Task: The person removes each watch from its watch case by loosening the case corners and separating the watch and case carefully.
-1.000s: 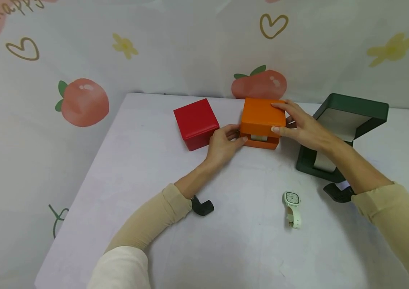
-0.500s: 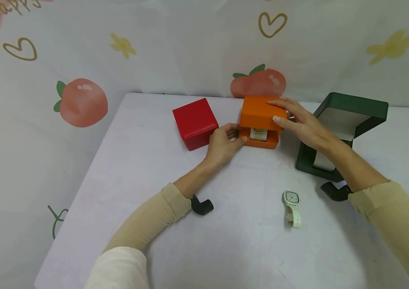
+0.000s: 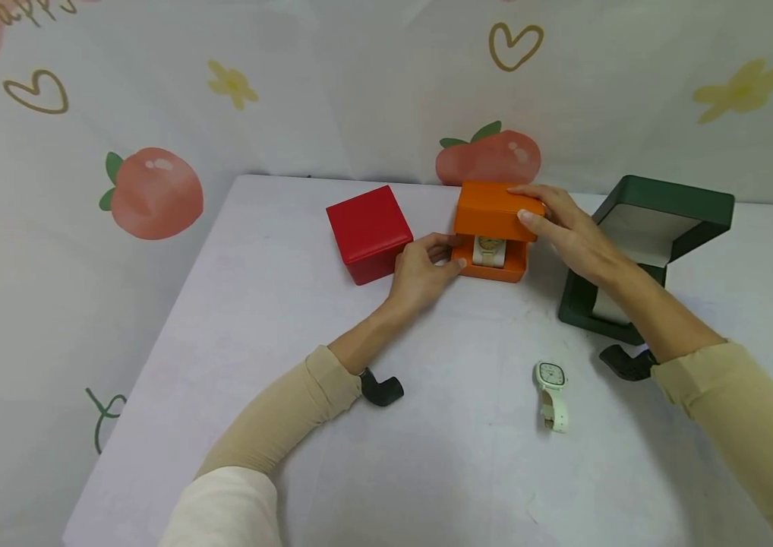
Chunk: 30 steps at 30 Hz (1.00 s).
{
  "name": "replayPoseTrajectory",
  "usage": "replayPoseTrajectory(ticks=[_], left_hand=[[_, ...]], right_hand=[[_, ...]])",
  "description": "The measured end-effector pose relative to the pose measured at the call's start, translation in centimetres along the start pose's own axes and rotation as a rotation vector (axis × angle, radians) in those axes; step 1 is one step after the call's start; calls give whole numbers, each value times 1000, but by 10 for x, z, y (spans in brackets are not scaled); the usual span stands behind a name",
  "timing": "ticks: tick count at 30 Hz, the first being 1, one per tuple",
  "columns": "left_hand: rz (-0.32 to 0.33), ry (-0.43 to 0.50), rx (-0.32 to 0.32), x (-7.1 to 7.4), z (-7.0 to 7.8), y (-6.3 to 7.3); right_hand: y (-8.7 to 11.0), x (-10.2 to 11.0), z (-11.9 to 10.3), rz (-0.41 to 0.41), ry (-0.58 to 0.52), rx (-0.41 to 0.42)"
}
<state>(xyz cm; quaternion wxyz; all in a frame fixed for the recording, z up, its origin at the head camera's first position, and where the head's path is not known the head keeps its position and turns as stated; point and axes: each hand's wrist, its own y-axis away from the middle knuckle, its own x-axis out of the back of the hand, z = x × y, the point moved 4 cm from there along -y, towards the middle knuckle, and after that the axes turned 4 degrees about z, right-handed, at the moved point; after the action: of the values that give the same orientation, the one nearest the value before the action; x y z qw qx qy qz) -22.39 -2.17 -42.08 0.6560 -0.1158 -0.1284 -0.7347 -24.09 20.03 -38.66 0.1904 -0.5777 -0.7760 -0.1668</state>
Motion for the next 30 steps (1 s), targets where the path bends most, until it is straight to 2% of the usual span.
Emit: replayPoseTrajectory(ticks=[4, 11, 16, 23, 30], left_hand=[[8, 7, 2, 0, 0, 0], [22, 5, -6, 2, 0, 1], [23, -3, -8, 4, -1, 0], [18, 14, -16, 2, 0, 1], [19, 15, -31, -1, -1, 2]], right_hand=[[-2, 1, -2, -2, -4, -21], [-6, 1, -9, 20, -17, -8], [-7, -1, -12, 53, -50, -15], [-14, 3, -18, 79, -22, -61], [-12, 3, -18, 142, -70, -84]])
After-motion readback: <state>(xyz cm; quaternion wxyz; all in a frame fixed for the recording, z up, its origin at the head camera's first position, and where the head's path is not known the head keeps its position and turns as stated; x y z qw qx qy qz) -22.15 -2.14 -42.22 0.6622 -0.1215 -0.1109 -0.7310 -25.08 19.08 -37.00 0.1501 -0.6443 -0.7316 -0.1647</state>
